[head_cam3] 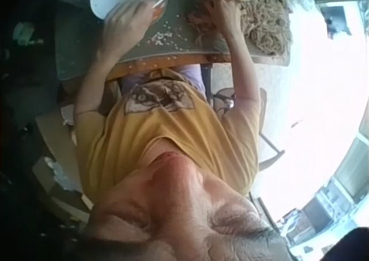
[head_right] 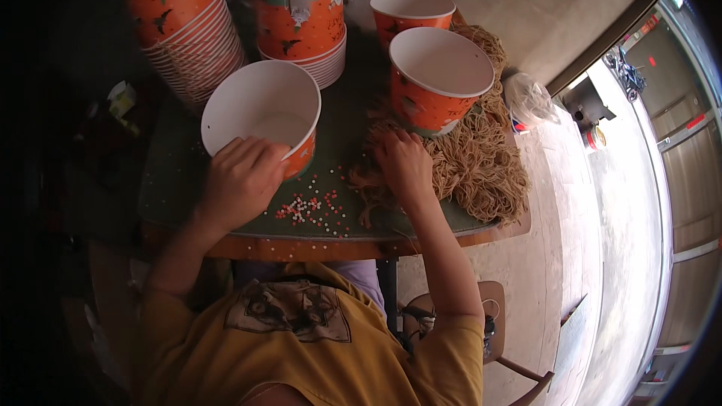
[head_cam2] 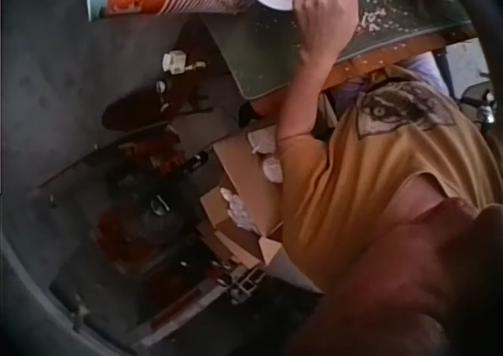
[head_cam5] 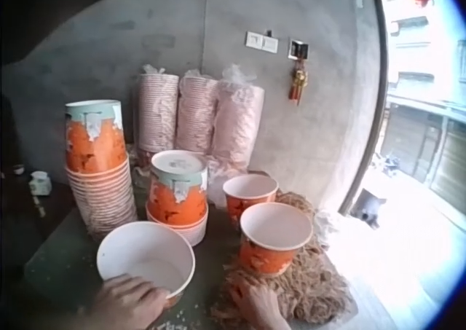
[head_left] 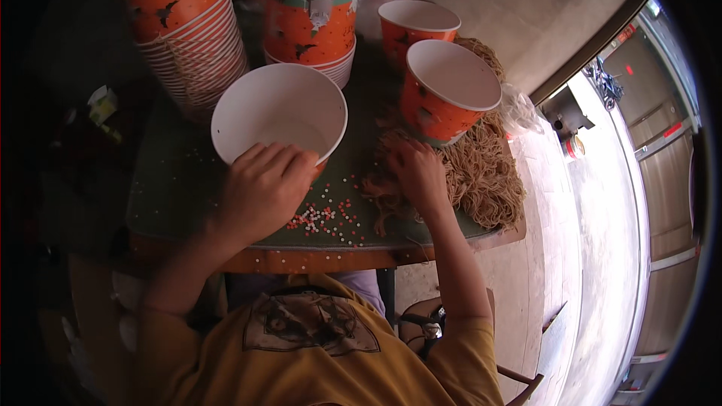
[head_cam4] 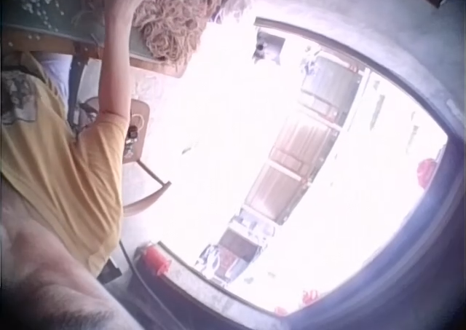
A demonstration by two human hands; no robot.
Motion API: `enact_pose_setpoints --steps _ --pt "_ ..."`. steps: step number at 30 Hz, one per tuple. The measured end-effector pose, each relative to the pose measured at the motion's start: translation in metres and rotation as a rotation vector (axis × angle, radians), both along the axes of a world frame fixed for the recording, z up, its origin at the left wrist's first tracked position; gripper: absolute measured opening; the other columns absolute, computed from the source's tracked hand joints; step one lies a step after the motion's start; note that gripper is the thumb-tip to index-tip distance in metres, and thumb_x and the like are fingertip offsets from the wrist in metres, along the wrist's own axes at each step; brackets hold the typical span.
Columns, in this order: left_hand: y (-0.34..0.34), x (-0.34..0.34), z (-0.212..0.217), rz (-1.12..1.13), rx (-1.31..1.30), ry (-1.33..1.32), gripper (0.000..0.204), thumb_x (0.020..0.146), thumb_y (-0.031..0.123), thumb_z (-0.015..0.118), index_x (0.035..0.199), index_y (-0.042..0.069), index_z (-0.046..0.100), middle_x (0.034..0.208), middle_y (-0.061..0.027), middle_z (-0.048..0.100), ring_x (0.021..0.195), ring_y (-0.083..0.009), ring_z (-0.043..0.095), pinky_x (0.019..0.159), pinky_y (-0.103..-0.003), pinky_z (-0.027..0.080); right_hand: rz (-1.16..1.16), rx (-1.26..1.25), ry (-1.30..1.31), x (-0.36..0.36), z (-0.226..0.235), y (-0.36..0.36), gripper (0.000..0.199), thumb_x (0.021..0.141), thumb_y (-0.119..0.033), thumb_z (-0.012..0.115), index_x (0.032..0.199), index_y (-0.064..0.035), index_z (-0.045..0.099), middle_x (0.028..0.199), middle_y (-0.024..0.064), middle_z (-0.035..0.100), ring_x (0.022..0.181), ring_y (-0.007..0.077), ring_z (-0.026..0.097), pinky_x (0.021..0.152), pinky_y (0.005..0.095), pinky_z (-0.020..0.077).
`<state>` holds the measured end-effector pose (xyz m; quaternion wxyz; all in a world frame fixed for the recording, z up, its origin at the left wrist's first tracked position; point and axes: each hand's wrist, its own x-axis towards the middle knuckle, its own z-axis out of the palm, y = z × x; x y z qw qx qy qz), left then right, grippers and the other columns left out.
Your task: Threading and tying rope handles onto decorative paper buckets.
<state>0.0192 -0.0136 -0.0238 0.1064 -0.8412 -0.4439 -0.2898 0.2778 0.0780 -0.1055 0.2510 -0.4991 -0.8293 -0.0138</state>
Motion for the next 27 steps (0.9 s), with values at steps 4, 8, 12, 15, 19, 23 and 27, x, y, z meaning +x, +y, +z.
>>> enact_pose_setpoints --steps 4,8,12,15,19,23,27 --pt "0.001 -0.002 -0.002 0.016 0.023 0.008 0.021 0.077 0.008 0.067 0.095 0.005 0.056 0.079 -0.0073 0.058 0.073 -0.0256 0.059 0.066 -0.037 0.046 0.006 -0.147 0.161 -0.005 0.003 0.004 0.01 0.08 -0.015 0.062 0.081 -0.0045 0.06 0.088 0.0116 0.06 0.083 0.0319 0.059 0.072 0.0415 0.0495" --pt "0.002 -0.006 -0.003 0.018 0.033 -0.007 0.02 0.079 0.012 0.068 0.094 0.007 0.056 0.079 -0.0046 0.058 0.076 -0.0224 0.059 0.067 -0.036 0.045 0.114 -0.376 0.495 -0.015 0.03 -0.006 0.01 0.078 -0.013 0.062 0.081 -0.0031 0.059 0.084 0.0104 0.057 0.079 0.0274 0.059 0.071 0.0366 0.0486" --pt "0.001 -0.004 0.003 0.002 0.024 -0.061 0.023 0.079 0.013 0.068 0.099 0.008 0.057 0.084 -0.0055 0.058 0.079 -0.0231 0.058 0.069 -0.036 0.045 0.237 -0.428 0.745 -0.029 0.051 -0.02 0.006 0.078 -0.005 0.06 0.082 -0.0016 0.058 0.087 0.0067 0.054 0.078 0.0171 0.056 0.071 0.0284 0.0462" --pt "-0.001 -0.004 0.009 -0.043 0.002 -0.119 0.037 0.076 0.013 0.071 0.11 0.007 0.057 0.09 -0.0064 0.058 0.082 -0.0246 0.058 0.076 -0.038 0.046 0.376 -0.392 0.874 -0.048 0.065 -0.034 0.005 0.078 0.001 0.059 0.083 -0.0005 0.057 0.092 0.006 0.055 0.08 0.0138 0.055 0.073 0.0256 0.0456" --pt "-0.01 -0.011 0.01 -0.143 0.072 -0.323 0.047 0.074 0.009 0.074 0.118 0.005 0.058 0.093 -0.0065 0.057 0.083 -0.0247 0.058 0.075 -0.037 0.049 0.592 -0.377 0.795 -0.076 0.087 -0.056 0.008 0.078 0.004 0.062 0.085 0.0009 0.057 0.094 0.0064 0.056 0.082 0.0141 0.057 0.07 0.0249 0.0466" --pt "-0.041 -0.032 0.011 -0.157 0.073 -0.248 0.032 0.075 0.004 0.071 0.105 0.003 0.06 0.089 -0.0074 0.056 0.076 -0.0237 0.058 0.065 -0.034 0.05 0.631 -0.936 1.057 -0.097 0.091 -0.089 0.006 0.088 -0.003 0.061 0.092 -0.0031 0.056 0.087 -0.0014 0.055 0.073 0.0033 0.05 0.062 0.0199 0.0412" --pt "-0.067 -0.049 0.017 -0.085 0.051 -0.095 0.02 0.076 0.003 0.068 0.093 0.002 0.058 0.083 -0.008 0.055 0.07 -0.0219 0.057 0.061 -0.034 0.048 0.64 -1.007 1.04 -0.117 0.077 -0.113 0.007 0.091 -0.007 0.06 0.093 -0.0033 0.054 0.076 -0.0023 0.053 0.067 0.0029 0.049 0.058 0.0206 0.0408"
